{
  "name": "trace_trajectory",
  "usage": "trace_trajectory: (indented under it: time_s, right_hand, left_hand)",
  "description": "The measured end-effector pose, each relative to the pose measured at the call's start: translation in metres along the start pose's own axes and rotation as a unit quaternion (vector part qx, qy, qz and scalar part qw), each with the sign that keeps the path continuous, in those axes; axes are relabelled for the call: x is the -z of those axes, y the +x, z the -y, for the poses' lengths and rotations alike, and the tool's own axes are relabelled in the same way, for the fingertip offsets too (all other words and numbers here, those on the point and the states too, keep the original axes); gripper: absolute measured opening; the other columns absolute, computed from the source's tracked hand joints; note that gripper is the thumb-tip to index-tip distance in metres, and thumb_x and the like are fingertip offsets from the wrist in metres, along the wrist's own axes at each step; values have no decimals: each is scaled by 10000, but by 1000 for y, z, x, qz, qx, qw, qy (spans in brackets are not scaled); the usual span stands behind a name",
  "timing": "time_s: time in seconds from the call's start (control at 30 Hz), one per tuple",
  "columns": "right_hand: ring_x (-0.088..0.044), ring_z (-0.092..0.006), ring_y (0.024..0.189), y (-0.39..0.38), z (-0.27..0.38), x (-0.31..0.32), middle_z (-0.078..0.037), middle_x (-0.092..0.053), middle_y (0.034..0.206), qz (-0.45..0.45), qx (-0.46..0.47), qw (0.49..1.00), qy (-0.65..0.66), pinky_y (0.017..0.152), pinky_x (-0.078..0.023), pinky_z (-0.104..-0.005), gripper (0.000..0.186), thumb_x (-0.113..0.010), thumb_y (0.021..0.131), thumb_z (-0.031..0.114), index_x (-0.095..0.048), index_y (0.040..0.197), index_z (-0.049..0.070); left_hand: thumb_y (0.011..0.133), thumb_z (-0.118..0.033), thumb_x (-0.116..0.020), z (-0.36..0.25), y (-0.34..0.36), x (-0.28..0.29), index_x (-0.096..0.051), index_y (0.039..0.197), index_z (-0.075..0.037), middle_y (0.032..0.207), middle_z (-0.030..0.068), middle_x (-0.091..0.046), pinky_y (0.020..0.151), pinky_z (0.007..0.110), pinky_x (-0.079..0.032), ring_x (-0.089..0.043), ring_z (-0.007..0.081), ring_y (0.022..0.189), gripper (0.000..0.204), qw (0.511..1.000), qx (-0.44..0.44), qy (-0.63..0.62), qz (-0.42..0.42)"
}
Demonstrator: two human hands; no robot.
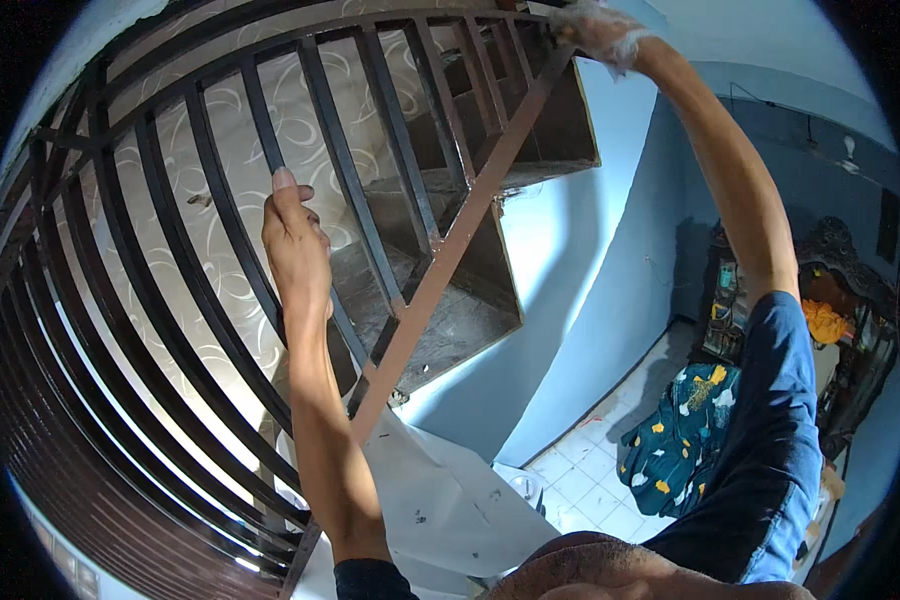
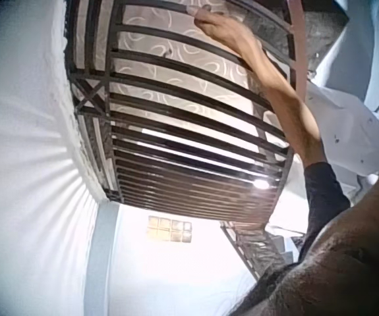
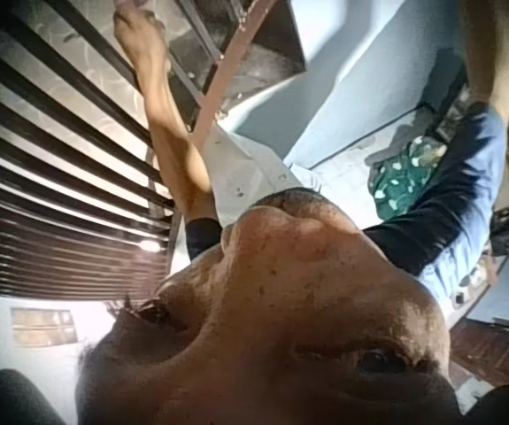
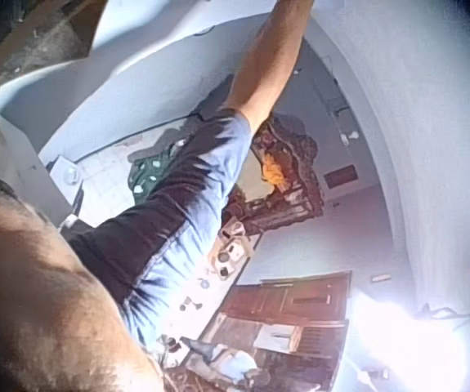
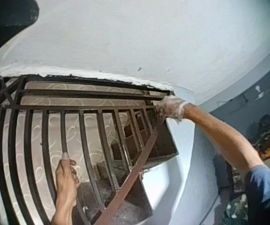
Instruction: Painting a metal staircase railing with a brush.
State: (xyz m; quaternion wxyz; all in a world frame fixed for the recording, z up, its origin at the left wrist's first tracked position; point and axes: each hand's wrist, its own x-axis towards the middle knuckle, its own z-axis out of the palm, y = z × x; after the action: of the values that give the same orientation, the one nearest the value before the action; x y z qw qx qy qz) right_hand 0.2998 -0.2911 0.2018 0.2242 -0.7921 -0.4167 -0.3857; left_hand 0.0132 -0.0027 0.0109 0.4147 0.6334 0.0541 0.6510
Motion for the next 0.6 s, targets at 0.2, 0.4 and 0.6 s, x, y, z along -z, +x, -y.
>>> trace_trajectory:
  time_s: [0.2,0.4,0.6]
  right_hand:
    - [-666,-239,786,65,-88,2,-59,-704,869,19,237,933,270,741,-565,-387,120,-664,940,142,-706,1039,89]
    - [-671,-320,787,54,-59,15,-108,-696,872,-96,359,882,-289,740,-559,-446,131,-626,962,165,-709,1025,86]
    - [-650,-270,711,35,-48,-10,-94,-694,848,-15,269,950,-157,690,-557,-423,93,-653,927,128,-722,988,116]
  left_hand:
    - [1060,-620,-454,3,3,-4,-619,1044,0,729,-12,-405,486,229,-320,-394,65,545,642,1000,-6,-26,10]
    - [1060,-619,-452,1,0,-2,-620,1052,3,730,-8,-402,503,231,-335,-402,67,561,645,1000,1,-23,9]
    - [1067,-609,-446,5,2,1,-602,1081,12,701,-34,-365,500,230,-297,-371,58,553,641,1000,-4,3,12]
